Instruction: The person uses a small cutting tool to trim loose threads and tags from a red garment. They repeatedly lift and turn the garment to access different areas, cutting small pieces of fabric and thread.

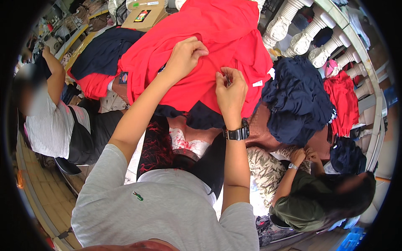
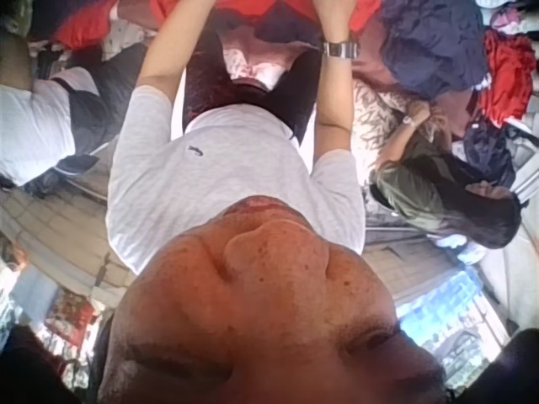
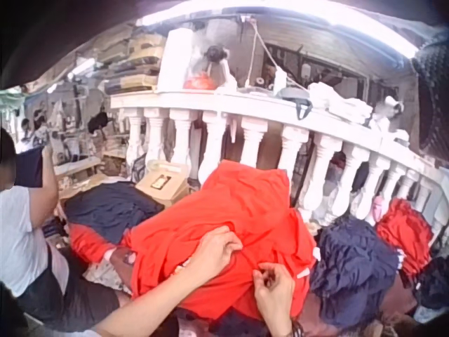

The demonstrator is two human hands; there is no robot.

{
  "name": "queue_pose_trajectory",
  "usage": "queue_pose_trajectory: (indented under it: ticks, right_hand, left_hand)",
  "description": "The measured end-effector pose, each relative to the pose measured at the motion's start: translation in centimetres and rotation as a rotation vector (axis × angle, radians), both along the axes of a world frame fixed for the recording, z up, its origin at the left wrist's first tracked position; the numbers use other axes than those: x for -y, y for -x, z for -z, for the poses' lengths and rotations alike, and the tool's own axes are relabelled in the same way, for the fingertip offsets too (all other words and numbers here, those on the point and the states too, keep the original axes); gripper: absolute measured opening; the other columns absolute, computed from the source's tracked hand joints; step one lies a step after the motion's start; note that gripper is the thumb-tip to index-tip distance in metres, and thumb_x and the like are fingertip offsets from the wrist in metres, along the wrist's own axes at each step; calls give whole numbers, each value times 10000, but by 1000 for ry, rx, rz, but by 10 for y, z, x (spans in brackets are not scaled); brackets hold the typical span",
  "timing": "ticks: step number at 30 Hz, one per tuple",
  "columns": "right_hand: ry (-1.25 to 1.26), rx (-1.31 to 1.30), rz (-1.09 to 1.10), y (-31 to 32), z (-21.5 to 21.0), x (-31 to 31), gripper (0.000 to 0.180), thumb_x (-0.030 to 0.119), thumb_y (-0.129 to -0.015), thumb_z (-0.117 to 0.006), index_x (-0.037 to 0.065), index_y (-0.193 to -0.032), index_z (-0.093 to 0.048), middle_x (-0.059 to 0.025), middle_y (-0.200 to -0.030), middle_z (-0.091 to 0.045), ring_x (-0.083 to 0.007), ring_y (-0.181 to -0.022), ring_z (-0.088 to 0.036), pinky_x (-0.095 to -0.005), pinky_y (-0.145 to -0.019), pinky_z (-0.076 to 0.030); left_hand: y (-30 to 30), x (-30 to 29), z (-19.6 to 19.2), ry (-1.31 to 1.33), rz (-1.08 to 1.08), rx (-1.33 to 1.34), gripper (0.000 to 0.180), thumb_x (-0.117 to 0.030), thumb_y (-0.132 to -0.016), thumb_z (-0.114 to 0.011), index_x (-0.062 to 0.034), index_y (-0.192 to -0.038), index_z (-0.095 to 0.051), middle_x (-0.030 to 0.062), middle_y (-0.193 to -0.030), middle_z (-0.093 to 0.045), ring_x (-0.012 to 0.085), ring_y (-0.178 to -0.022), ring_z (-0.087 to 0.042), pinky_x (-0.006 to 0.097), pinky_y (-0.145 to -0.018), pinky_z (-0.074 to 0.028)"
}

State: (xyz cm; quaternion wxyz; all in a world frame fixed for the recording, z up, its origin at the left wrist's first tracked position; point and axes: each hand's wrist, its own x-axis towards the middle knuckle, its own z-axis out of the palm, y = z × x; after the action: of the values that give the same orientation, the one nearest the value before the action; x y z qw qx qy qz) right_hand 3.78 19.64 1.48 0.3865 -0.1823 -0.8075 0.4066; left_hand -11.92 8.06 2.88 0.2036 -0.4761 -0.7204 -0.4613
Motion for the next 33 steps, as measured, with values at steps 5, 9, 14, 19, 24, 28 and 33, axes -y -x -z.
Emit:
queue_pose_trajectory:
  ticks: [5, 9, 14, 19, 24, 28, 33]
  right_hand:
    - [58, 7, -38, -3, -2, -4, 190, 51, -862, -743, -49, -1019, -707, -109, -826, -670, -148, -688, -602, -305, -660, -485]
    - [44, 11, -78, 1, -2, -5, 198, 49, -864, -750, -36, -1037, -710, -49, -770, -629, -95, -659, -545, -264, -620, -450]
    - [120, 38, -179, 1, 2, -16, 239, 50, -860, -770, -15, -1082, -710, 16, -721, -565, -50, -638, -490, -227, -576, -408]
    - [105, 125, -197, -25, -23, -11, 253, 72, -892, -774, -1, -1122, -699, 32, -731, -570, -23, -636, -451, -200, -551, -368]
    - [134, -22, -546, -5, -44, 59, 237, 156, -922, -772, 24, -1106, -699, -5, -781, -663, -36, -638, -519, -219, -540, -377]
    - [81, -18, -629, 37, -24, 104, 446, 289, -903, -788, 17, -1230, -652, -85, -861, -721, -85, -693, -573, -260, -605, -435]
    - [242, -319, -500, 48, -69, 80, 127, 148, -935, -749, 27, -957, -721, -8, -860, -708, -50, -776, -596, -222, -672, -451]
  left_hand:
    - [-17, 34, -26, -148, 319, 674, 118, -90, -1010, -612, 11, -992, -670, 19, -863, -664, 133, -804, -616, 292, -767, -508]
    - [-39, 59, -36, 126, 469, 530, 123, -110, -1006, -616, 6, -987, -651, 21, -899, -650, 121, -855, -622, 275, -819, -513]
    - [-121, 89, -34, 511, 951, 377, 98, -94, -910, -673, -2, -942, -681, 97, -822, -706, 227, -826, -700, 334, -782, -539]
    - [-106, 144, -7, 56, -30, -19, 340, -115, -824, -776, -35, -1127, -647, 209, -1363, -497, 368, -1307, -463, 436, -1087, -392]
    - [-58, 194, 46, -29, -401, 732, 350, -125, -872, -781, 37, -1131, -611, 156, -1062, -639, 246, -984, -633, 344, -884, -506]
    - [-81, 176, 29, -221, -57, 543, 335, -38, -944, -695, 42, -1249, -583, 49, -1022, -602, 132, -965, -571, 278, -877, -469]
    - [-88, 184, 16, -272, 4, 197, 289, 16, -981, -596, -5, -1268, -627, 131, -1302, -589, 192, -1123, -595, 317, -992, -461]
